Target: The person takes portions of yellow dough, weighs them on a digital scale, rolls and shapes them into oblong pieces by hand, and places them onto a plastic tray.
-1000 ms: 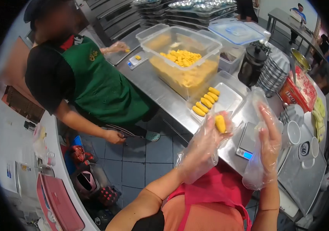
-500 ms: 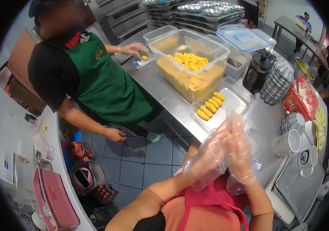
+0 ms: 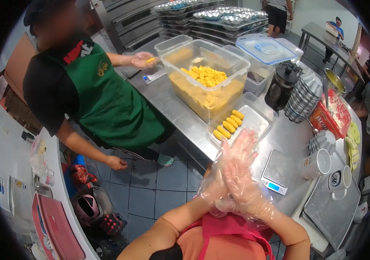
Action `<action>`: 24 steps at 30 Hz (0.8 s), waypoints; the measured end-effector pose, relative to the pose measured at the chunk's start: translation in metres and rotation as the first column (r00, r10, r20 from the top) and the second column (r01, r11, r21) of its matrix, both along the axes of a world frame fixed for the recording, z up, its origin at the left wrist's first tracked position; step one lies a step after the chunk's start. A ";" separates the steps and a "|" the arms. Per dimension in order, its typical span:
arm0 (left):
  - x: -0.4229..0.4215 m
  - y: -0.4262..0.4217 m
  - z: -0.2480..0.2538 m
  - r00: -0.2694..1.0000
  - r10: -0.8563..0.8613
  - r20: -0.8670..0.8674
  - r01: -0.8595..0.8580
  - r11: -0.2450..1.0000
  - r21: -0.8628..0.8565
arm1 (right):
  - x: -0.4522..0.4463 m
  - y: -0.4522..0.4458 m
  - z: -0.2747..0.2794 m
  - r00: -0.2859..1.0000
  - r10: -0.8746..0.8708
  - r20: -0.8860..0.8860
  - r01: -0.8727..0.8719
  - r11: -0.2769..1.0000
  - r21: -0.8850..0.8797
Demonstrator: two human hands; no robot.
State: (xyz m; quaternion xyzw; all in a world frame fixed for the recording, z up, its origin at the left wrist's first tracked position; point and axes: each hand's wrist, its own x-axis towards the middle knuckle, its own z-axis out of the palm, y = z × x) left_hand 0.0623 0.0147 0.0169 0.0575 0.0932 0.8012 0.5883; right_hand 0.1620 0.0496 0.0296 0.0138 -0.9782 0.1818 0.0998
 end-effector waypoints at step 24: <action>-0.002 -0.006 -0.001 0.982 0.123 -0.143 -0.107 0.987 0.119 | 0.012 0.019 -0.004 0.845 -0.409 -0.345 0.298 0.895 -0.331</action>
